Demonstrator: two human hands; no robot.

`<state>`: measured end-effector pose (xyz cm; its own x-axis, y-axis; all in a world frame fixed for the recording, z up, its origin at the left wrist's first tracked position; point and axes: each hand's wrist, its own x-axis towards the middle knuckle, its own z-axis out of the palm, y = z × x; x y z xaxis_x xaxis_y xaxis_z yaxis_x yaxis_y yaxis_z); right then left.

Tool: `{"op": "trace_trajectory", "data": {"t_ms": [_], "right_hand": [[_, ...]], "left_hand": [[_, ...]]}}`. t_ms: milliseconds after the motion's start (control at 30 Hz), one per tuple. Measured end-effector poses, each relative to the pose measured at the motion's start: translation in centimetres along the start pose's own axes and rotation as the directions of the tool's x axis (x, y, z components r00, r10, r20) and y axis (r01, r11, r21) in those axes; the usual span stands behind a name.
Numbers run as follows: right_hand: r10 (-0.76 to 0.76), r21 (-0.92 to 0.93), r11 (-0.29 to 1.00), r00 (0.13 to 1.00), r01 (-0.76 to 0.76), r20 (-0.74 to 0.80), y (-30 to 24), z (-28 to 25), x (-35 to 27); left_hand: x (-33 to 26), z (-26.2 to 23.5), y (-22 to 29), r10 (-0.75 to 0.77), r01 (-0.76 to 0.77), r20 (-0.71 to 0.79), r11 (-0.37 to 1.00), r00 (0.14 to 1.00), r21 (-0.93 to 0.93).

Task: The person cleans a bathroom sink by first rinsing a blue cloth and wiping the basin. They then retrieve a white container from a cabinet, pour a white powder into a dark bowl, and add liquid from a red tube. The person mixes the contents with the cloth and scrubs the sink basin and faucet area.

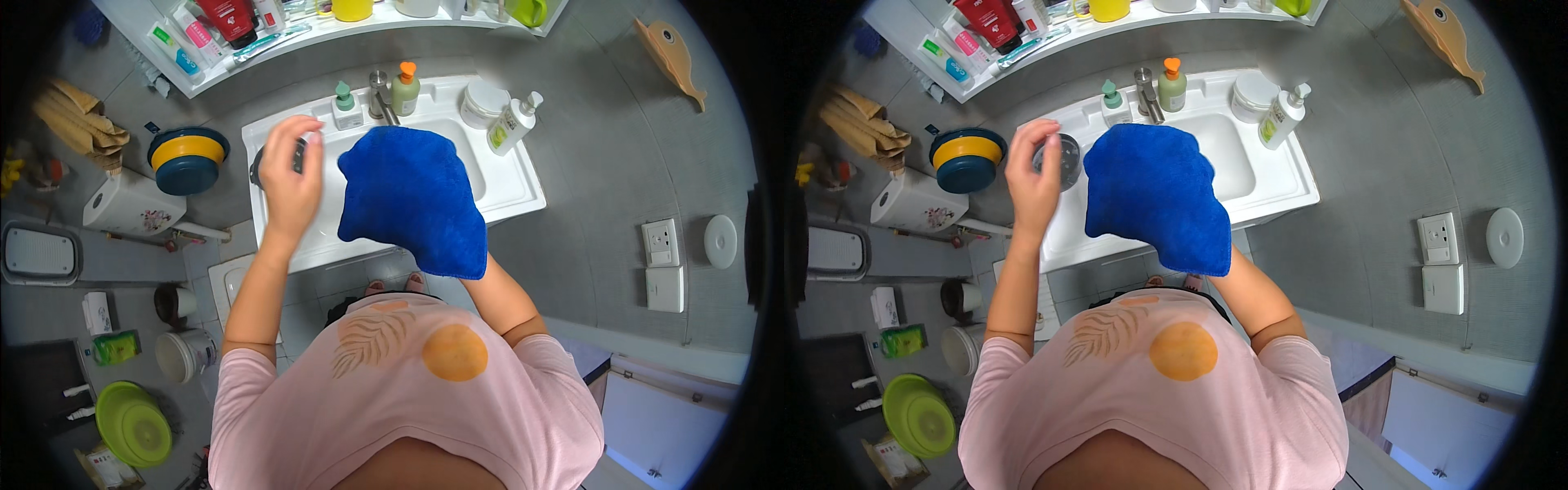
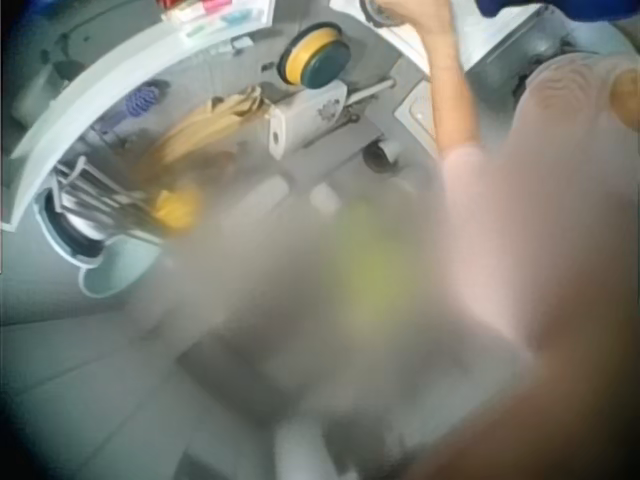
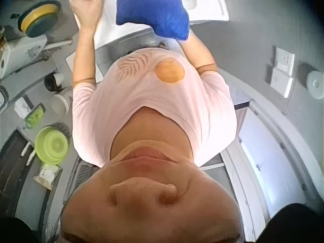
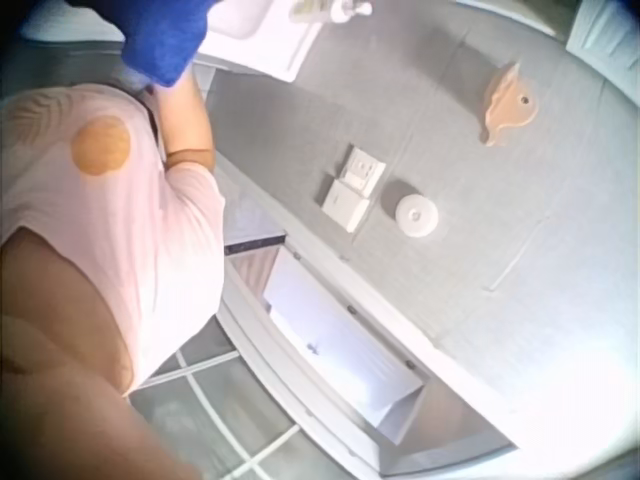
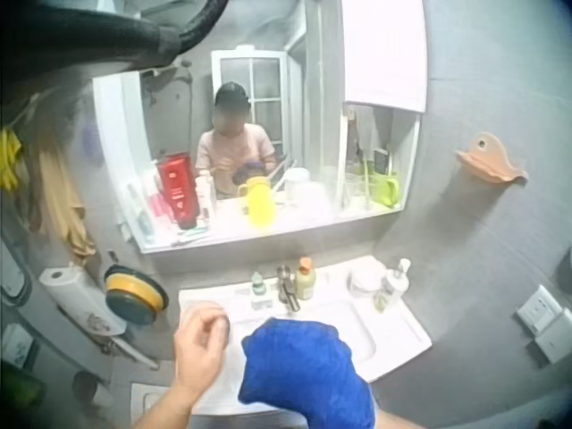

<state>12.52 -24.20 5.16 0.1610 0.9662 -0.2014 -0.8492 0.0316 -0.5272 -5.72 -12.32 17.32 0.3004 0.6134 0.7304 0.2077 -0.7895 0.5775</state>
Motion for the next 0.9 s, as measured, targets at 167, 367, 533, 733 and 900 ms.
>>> {"op": "trace_trajectory", "data": {"t_ms": [167, 367, 533, 733, 900], "right_hand": [[0.049, -0.111, 0.992, 0.998, -0.053, -0.034, 1.8, -0.1, 1.2], [0.095, -0.241, 0.964, 0.993, -0.108, -0.064, 4.7, -1.0, 2.2], [0.138, -0.287, 0.944, 0.985, -0.162, -0.100, 6.6, -2.8, 2.3], [0.159, -0.321, 0.931, 0.985, -0.171, -0.062, 7.6, -1.7, 5.6], [0.161, -0.335, 0.928, 0.986, -0.162, -0.031, 7.9, -0.9, 7.0]], "left_hand": [[-5.1, 3.2, 2.2, 0.252, -0.366, 0.495, 0.919, 0.831, 0.147], [-9.8, 5.6, -0.2, -0.029, -0.074, 0.550, 0.984, 0.835, 0.164], [-9.4, 7.2, -1.7, -0.659, 0.278, 0.408, -0.299, 0.632, -0.913], [-10.8, 9.3, -0.3, -0.677, 0.387, 0.093, 0.298, 0.730, -0.873], [-11.7, 10.5, -1.1, -0.609, 0.424, -0.050, 0.606, 0.792, -0.673]]}}
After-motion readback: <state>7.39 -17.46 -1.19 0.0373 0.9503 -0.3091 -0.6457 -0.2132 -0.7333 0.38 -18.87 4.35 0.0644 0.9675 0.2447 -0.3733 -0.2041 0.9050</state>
